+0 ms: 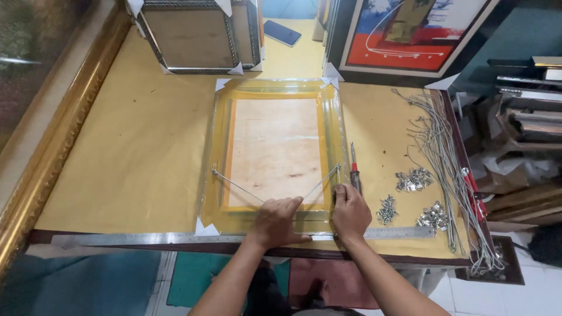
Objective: Installing a metal hanging wire onto the back of a picture frame using a screwdriver.
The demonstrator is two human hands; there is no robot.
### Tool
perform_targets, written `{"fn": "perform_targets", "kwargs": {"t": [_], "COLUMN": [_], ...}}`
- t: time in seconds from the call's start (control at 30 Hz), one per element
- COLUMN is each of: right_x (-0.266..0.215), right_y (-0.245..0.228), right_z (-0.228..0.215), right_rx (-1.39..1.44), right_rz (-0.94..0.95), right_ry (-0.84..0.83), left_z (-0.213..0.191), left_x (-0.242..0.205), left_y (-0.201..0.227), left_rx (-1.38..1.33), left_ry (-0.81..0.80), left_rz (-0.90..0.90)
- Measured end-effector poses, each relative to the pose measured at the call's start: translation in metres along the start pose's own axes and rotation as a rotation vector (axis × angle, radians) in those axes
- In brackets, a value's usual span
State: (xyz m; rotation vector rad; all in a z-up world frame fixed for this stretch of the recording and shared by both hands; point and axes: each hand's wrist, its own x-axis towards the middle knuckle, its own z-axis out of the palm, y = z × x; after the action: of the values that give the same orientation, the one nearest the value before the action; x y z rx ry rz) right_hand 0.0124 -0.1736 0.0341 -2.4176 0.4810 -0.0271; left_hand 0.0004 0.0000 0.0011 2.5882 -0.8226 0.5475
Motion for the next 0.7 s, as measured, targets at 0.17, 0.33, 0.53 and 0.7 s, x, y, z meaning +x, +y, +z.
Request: {"fn": "perform_targets", "kwargs": {"t": [0.17,0.33,0.53,0.7], "right_x": [-0.003,0.005,0.005,0.002], "right_y": [-0.004,0.003,0.000,-0.012], "right_z": [-0.001,0.011,0.016,0.013], "right_rx": [-0.006,-0.019,-0.069,-0.107], "right_rz": [-0.006,-0.065,-0.052,0.000], "right_ry": [-0.003,0.116,0.134,0.119], "left_z": [-0.007,-0.023,-0.022,-0.021], "left_x": [0.003,0.011,0.012,0.015], "left_y": [0.002,0.001,-0.006,-0.010], "left_rx": [-0.035,-0.116,-0.199,-0.222], "left_ry": [-0.024,-0.101,-0.213,-0.282], "left_rz": [0.002,0.027,-0.033,-0.074]}}
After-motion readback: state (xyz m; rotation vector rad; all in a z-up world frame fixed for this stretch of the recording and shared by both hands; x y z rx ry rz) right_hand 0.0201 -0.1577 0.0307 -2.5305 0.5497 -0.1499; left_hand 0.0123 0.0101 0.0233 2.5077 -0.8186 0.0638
